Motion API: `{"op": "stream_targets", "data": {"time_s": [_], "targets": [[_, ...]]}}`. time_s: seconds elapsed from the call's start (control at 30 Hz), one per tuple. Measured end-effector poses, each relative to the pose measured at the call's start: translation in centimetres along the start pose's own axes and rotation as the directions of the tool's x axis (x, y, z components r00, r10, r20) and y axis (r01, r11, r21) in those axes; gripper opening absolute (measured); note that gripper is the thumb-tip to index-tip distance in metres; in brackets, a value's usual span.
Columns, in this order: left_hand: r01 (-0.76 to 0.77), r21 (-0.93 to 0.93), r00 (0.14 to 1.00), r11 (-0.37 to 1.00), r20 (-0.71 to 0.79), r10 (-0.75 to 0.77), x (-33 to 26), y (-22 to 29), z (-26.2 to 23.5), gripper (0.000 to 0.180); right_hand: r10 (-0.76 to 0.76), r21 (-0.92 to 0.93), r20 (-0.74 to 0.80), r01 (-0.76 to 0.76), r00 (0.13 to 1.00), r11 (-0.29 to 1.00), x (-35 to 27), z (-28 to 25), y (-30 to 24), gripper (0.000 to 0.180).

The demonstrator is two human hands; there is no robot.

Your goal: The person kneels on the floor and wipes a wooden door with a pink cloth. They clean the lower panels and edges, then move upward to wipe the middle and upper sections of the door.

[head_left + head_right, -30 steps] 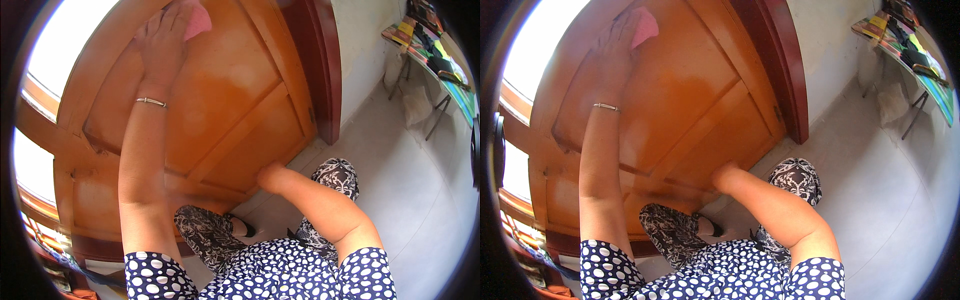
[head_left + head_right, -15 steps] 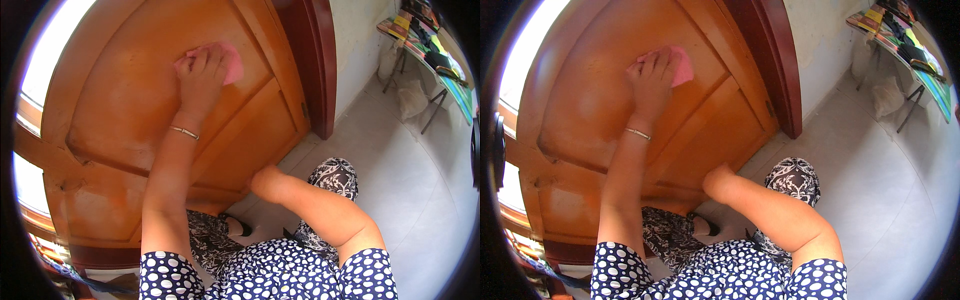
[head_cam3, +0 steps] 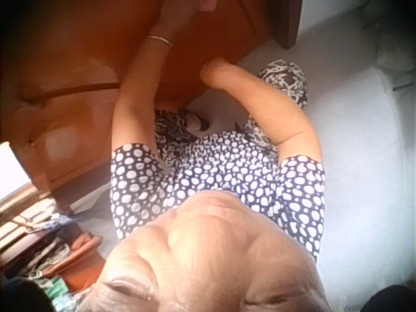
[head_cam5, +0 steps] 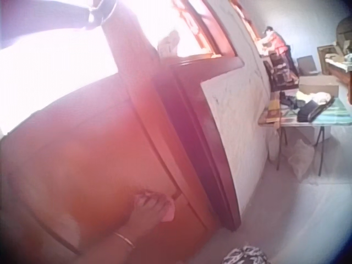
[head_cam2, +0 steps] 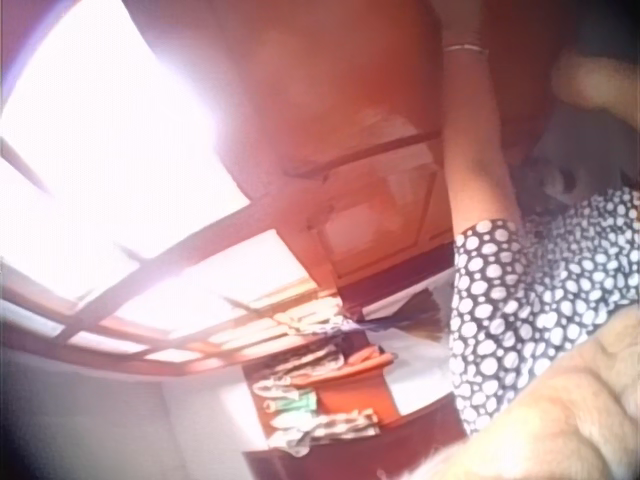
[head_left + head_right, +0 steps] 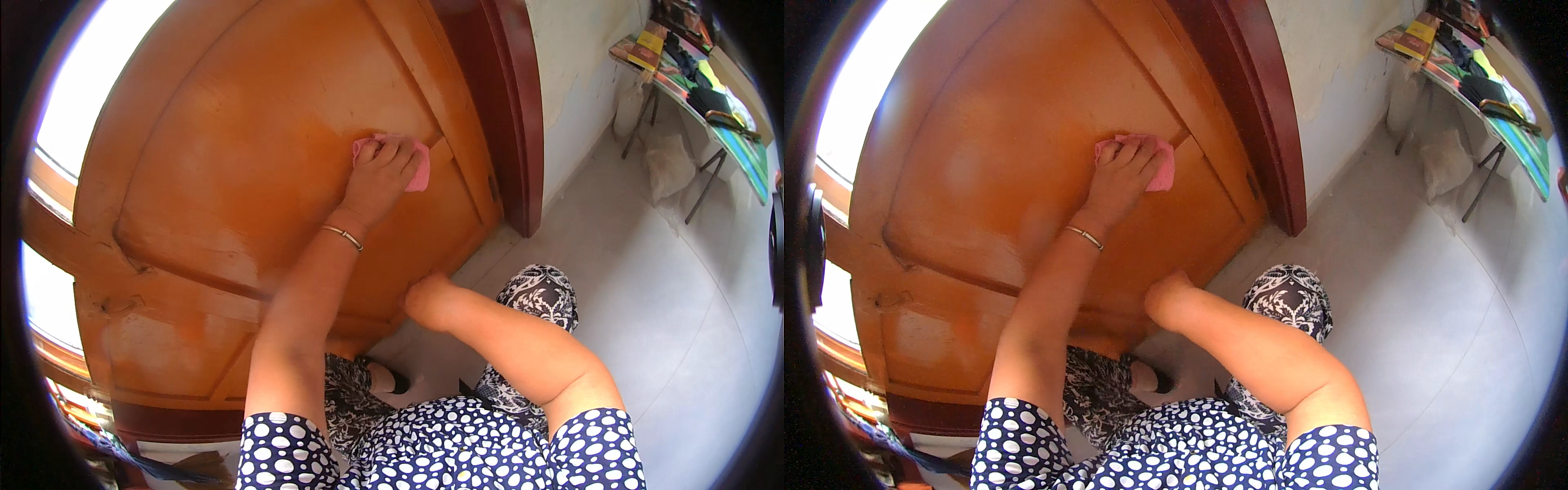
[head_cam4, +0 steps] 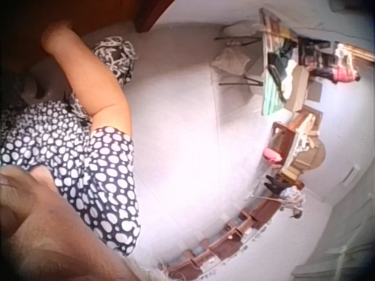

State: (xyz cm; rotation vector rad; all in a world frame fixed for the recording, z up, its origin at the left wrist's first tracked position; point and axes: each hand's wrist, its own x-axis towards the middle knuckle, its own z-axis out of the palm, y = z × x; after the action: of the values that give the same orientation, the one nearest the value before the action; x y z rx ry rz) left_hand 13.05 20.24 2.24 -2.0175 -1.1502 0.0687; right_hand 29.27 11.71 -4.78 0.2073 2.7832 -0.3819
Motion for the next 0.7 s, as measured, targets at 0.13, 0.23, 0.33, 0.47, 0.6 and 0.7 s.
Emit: {"op": "stream_targets", "data": {"time_s": [0.13,0.23,0.33,0.47,0.6,0.7], "targets": [[0.026,0.331,0.99,0.943,0.125,-0.071,3.7,-2.4,-4.4,0.052,0.058,-0.01,-0.011,-0.059,0.998,0.998,0.0,-0.3,0.2,0.029],[0.126,0.4,0.991,0.908,-0.097,-0.095,6.4,-7.6,-7.4,0.049,0.061,0.028,-0.015,-0.061,0.998,0.998,-0.4,-0.7,0.0,0.03],[0.237,0.416,0.916,0.878,-0.398,-0.059,8.9,-12.6,-9.2,0.042,0.061,0.073,-0.012,-0.06,0.998,0.996,0.1,-0.4,0.0,0.031],[0.33,0.279,0.856,0.902,-0.491,-0.161,11.1,-15.0,-10.7,0.04,0.06,0.057,-0.045,-0.057,0.997,0.997,-0.3,-0.6,-0.1,0.029],[0.38,0.175,0.804,0.908,-0.547,-0.231,12.8,-13.7,-10.4,0.037,0.005,0.012,-0.072,-0.004,0.997,1.0,0.3,0.8,0.1,0.027],[0.39,0.166,0.804,0.906,-0.54,-0.247,13.2,-12.4,-9.8,0.035,0.005,-0.012,-0.103,-0.006,0.995,1.0,0.5,1.3,-0.1,0.025]]}}
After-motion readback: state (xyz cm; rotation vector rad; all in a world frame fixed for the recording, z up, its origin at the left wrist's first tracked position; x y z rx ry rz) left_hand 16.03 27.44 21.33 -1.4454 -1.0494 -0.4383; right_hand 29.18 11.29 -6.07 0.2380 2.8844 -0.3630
